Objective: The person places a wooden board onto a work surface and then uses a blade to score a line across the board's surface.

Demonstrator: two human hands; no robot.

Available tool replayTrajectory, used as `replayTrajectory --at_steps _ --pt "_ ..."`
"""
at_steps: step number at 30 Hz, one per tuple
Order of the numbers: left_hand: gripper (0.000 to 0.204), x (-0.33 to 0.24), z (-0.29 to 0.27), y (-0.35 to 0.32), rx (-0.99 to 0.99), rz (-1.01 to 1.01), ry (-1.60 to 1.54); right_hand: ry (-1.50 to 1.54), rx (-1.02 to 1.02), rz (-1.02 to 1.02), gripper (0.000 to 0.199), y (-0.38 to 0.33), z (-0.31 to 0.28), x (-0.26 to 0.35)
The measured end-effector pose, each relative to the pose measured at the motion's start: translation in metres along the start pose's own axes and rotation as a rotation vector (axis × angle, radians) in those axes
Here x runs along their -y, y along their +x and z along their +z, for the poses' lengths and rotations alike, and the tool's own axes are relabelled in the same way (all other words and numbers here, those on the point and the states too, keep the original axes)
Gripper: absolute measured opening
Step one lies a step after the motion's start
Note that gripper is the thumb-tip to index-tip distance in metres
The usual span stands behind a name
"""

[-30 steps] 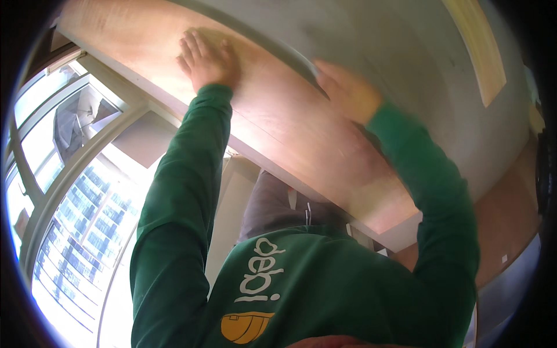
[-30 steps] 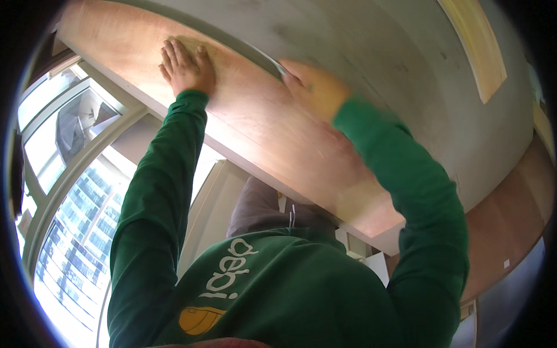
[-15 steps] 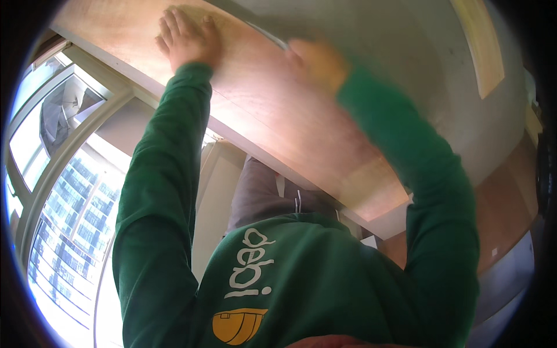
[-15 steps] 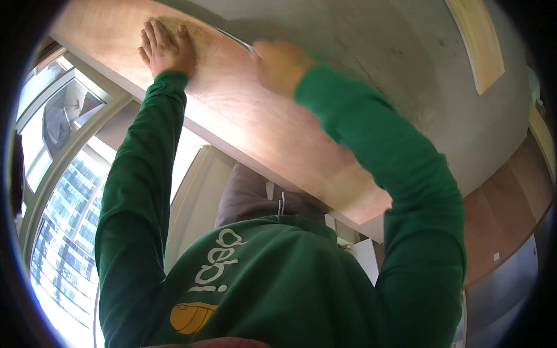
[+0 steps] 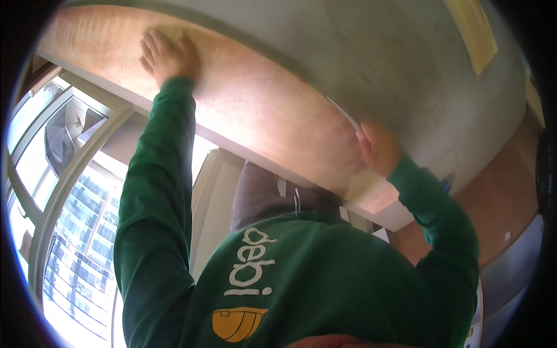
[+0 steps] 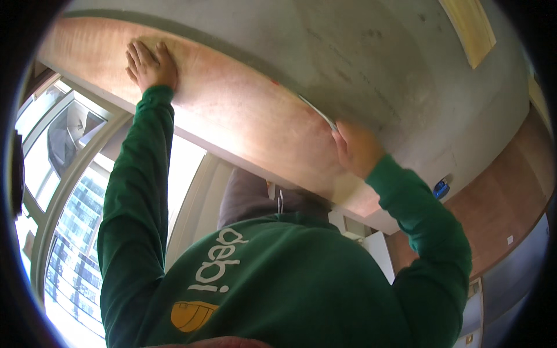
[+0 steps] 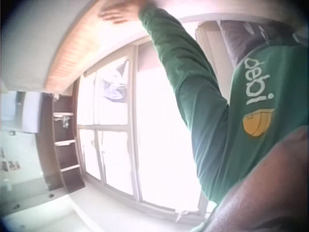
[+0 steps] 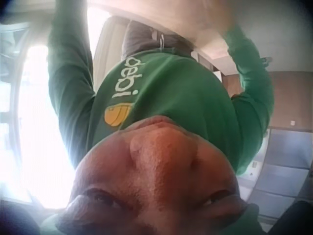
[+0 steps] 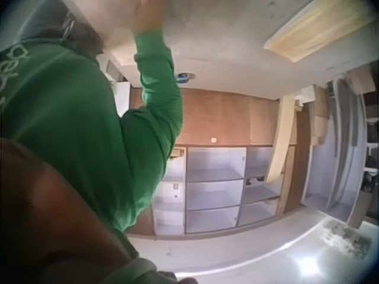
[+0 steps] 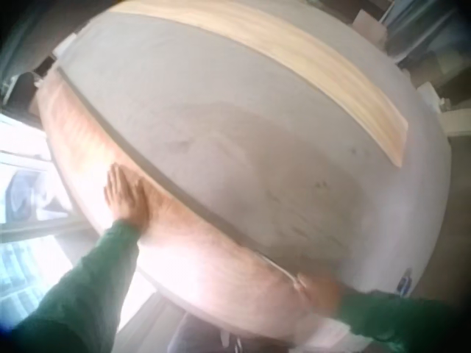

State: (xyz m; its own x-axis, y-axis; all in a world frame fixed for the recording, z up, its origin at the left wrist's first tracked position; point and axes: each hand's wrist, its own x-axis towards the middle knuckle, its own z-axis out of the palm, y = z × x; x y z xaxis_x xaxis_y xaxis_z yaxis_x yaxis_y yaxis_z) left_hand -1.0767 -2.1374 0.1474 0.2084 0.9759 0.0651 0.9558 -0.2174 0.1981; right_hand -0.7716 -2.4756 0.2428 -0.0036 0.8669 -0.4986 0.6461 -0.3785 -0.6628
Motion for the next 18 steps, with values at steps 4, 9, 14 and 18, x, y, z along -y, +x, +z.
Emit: replayTrajectory --at_steps 4,9,14,18 --pt "0.078 -0.001 -0.001 0.0 -0.001 -0.003 -0.006 0.079 0.19 0.233 0.021 -0.012 -0.024 -0.007" --pt "0.077 0.008 -0.005 0.0 0.022 0.064 0.026 0.305 -0.002 0.036 0.037 0.051 -0.014 0.039" --pt "0.076 0.007 -0.003 0.002 0.032 0.103 0.023 0.076 0.012 -0.092 0.046 0.172 0.019 0.061" --pt "0.076 0.003 -0.001 0.002 0.029 0.107 -0.018 0.107 0.079 -0.082 0.047 0.21 0.018 0.079"
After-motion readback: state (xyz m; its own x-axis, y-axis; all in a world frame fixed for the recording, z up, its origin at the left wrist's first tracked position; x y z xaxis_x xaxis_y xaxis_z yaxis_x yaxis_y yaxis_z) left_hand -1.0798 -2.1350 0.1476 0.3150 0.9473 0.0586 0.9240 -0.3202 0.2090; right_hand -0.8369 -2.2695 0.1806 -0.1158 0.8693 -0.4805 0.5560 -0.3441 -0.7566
